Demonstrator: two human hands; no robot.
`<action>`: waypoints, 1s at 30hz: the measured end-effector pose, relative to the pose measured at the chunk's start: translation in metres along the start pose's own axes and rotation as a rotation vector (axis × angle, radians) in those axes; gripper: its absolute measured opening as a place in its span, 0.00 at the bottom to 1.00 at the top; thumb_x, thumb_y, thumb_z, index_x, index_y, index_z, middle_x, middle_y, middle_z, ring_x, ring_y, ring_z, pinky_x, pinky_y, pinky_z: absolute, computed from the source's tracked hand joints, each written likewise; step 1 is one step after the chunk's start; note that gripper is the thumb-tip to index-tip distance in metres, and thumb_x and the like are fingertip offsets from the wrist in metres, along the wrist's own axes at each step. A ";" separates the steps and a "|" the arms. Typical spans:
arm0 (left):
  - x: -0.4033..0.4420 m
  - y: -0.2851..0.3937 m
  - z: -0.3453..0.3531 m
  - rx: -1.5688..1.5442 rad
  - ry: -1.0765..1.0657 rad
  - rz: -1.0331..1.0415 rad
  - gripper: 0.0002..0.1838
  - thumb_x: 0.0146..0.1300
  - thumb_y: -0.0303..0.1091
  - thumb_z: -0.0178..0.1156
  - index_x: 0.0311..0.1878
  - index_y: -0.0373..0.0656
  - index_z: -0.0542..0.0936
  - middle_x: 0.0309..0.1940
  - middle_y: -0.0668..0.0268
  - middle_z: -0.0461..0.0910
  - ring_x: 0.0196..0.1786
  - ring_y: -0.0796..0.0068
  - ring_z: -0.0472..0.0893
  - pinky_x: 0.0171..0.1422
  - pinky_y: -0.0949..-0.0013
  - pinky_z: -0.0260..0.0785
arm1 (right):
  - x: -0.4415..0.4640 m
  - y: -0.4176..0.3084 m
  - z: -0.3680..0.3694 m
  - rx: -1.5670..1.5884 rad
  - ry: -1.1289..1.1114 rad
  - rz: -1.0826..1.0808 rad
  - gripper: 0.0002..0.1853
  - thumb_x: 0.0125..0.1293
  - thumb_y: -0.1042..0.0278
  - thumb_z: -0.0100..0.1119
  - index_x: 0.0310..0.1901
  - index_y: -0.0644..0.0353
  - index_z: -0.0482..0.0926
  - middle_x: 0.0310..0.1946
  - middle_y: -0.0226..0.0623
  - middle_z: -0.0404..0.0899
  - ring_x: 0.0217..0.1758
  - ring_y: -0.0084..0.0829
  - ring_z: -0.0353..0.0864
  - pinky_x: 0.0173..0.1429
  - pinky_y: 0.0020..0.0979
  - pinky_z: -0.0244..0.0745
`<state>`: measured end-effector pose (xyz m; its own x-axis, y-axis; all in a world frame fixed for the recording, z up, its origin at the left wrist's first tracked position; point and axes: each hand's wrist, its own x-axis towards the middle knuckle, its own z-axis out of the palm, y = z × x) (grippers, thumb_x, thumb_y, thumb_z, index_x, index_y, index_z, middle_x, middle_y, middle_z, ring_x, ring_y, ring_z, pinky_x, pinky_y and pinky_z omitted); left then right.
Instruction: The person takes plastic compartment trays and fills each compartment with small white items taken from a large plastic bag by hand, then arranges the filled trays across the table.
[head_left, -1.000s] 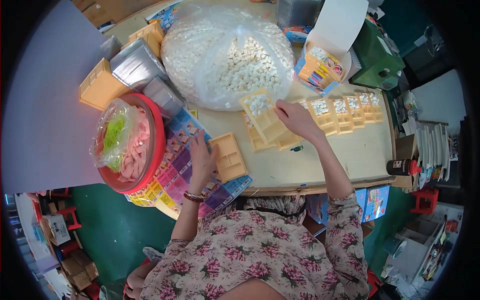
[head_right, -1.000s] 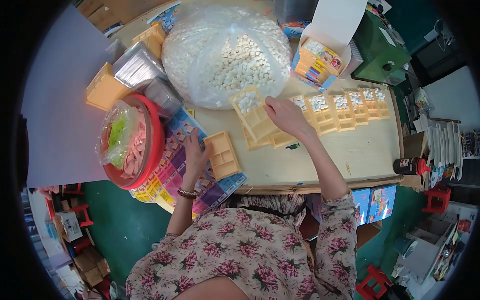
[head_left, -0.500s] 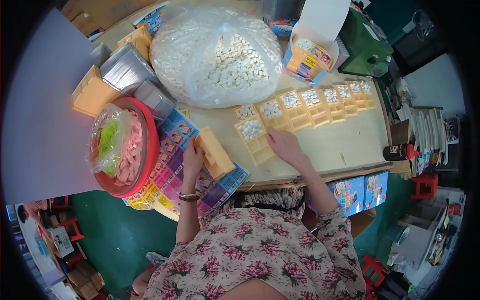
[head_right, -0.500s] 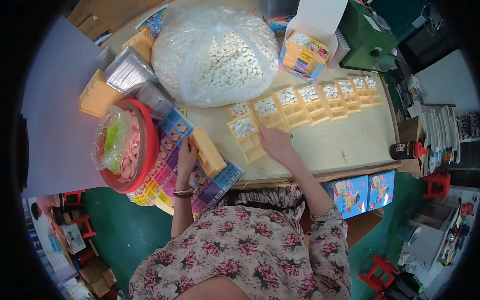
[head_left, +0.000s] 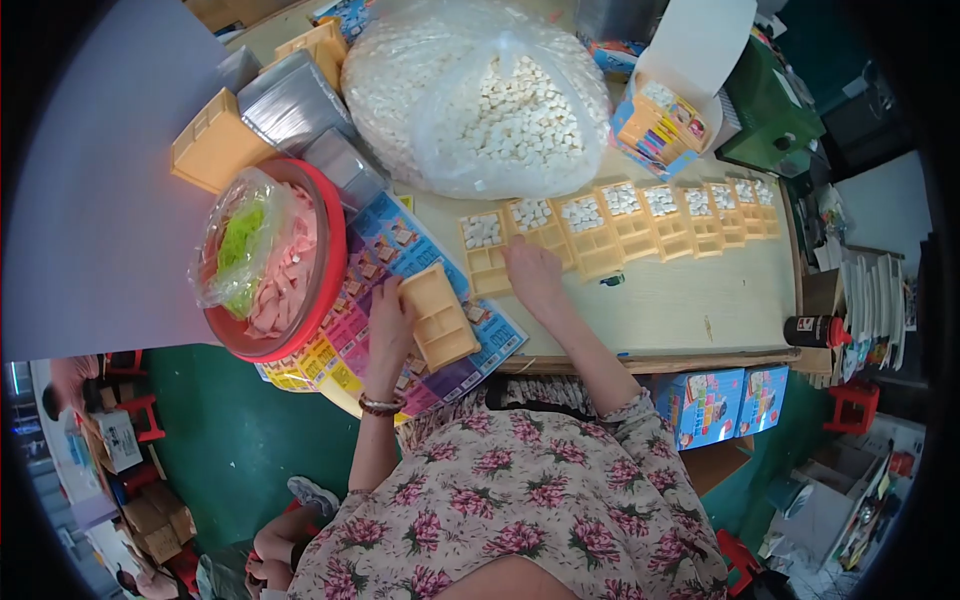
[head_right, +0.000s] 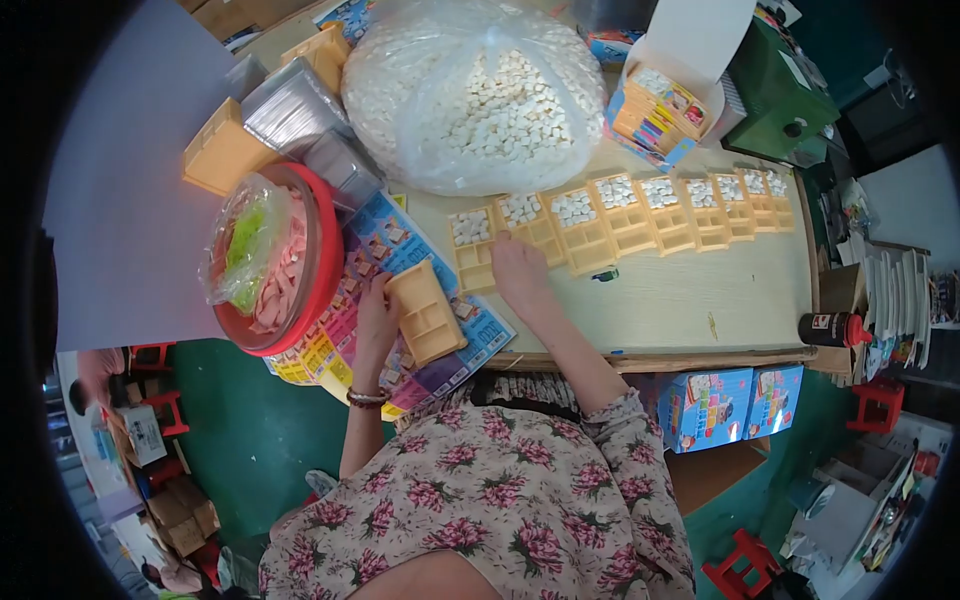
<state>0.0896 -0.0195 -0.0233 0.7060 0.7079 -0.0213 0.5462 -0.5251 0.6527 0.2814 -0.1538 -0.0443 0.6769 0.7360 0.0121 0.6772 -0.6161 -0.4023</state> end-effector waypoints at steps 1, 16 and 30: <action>0.003 0.002 0.002 0.004 -0.021 -0.044 0.18 0.60 0.28 0.50 0.54 0.37 0.67 0.44 0.45 0.69 0.41 0.44 0.75 0.45 0.54 0.69 | -0.002 -0.004 -0.007 -0.020 0.013 0.038 0.11 0.66 0.63 0.48 0.33 0.62 0.72 0.19 0.45 0.77 0.27 0.47 0.80 0.32 0.44 0.74; 0.004 -0.009 0.002 -0.004 0.051 -0.080 0.16 0.62 0.29 0.48 0.54 0.37 0.67 0.47 0.43 0.68 0.43 0.43 0.75 0.46 0.52 0.69 | -0.013 -0.058 0.001 0.212 -0.403 -0.270 0.15 0.63 0.56 0.51 0.36 0.63 0.72 0.27 0.49 0.78 0.36 0.49 0.79 0.40 0.47 0.72; 0.025 0.018 -0.026 0.284 0.189 0.025 0.18 0.63 0.35 0.52 0.54 0.37 0.70 0.41 0.51 0.74 0.42 0.55 0.75 0.48 0.60 0.68 | -0.022 -0.056 0.010 0.351 -0.303 -0.282 0.08 0.56 0.68 0.52 0.25 0.64 0.74 0.23 0.51 0.76 0.32 0.52 0.78 0.35 0.48 0.72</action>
<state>0.1047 0.0012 0.0076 0.6395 0.7540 0.1500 0.6521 -0.6353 0.4137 0.2257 -0.1322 -0.0312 0.3345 0.9390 -0.0795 0.6482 -0.2905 -0.7039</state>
